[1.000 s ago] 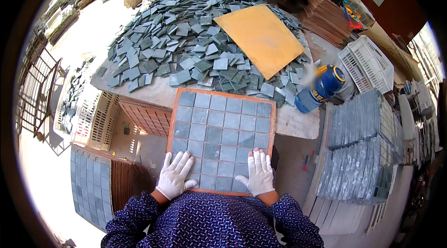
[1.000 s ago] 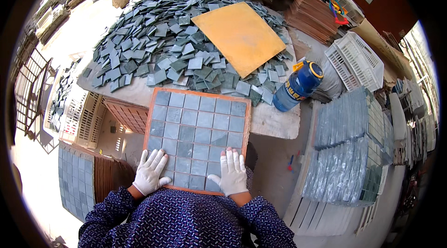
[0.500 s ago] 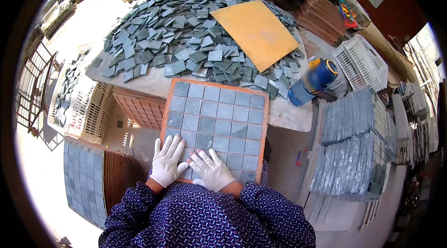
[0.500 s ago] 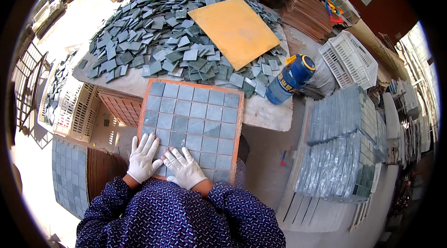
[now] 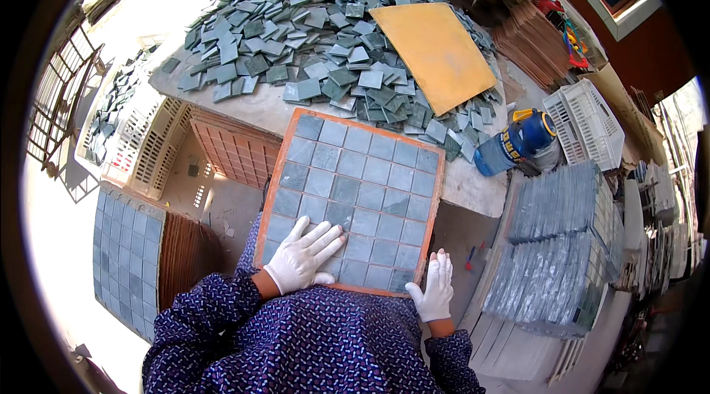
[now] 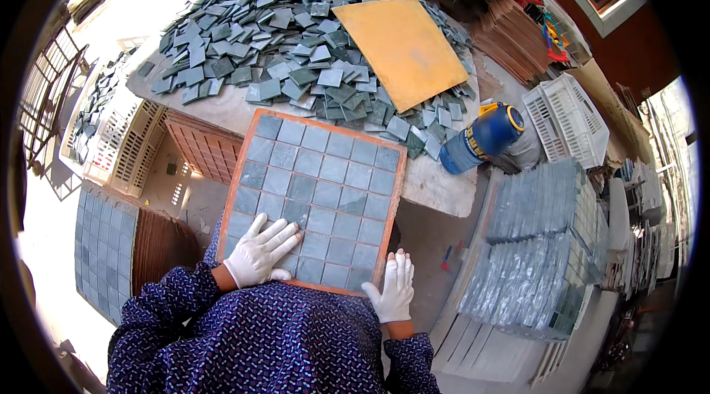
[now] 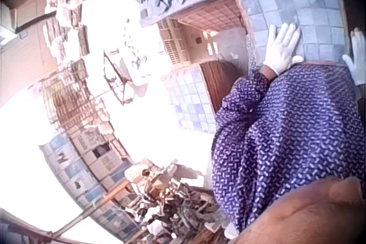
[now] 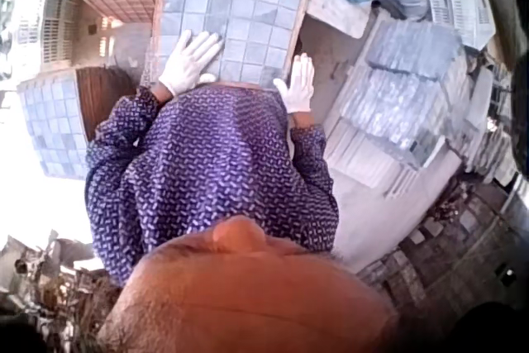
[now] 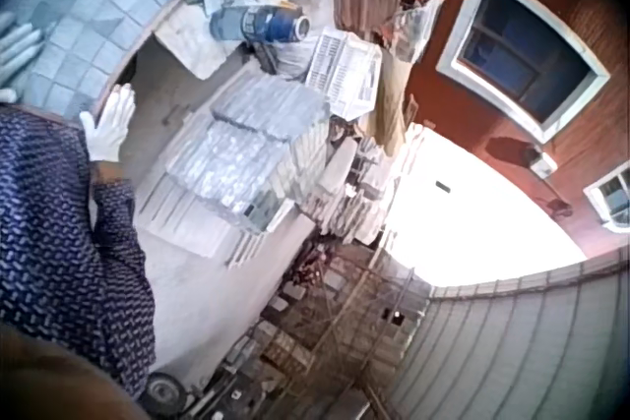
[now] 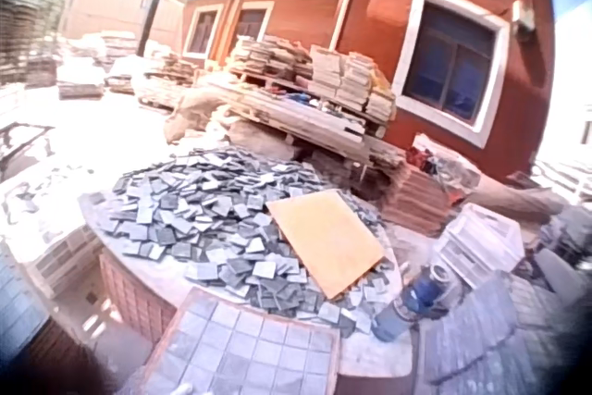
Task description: The person places small green tiles into a grid frame on a workbench, then flips the frame and stacks it with other completed frames. The person repeats the process with a second frame, filling it with tiles and stacking it.
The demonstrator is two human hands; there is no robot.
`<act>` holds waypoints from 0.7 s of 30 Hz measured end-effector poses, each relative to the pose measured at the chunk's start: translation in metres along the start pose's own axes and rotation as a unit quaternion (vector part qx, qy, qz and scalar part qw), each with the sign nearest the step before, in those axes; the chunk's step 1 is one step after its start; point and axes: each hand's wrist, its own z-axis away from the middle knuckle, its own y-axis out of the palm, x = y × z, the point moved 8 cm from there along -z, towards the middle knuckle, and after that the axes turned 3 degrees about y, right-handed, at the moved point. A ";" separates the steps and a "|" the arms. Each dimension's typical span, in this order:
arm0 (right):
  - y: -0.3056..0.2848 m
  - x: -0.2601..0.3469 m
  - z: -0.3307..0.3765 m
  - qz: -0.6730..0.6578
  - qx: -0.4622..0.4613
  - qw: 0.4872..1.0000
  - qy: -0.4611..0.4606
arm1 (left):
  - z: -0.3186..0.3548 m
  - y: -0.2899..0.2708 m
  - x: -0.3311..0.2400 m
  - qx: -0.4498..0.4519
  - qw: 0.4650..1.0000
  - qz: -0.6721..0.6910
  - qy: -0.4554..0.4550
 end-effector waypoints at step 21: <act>0.035 -0.042 0.000 -0.302 0.042 0.909 0.284 | 0.097 -0.036 0.142 -0.144 0.931 -0.096 -0.321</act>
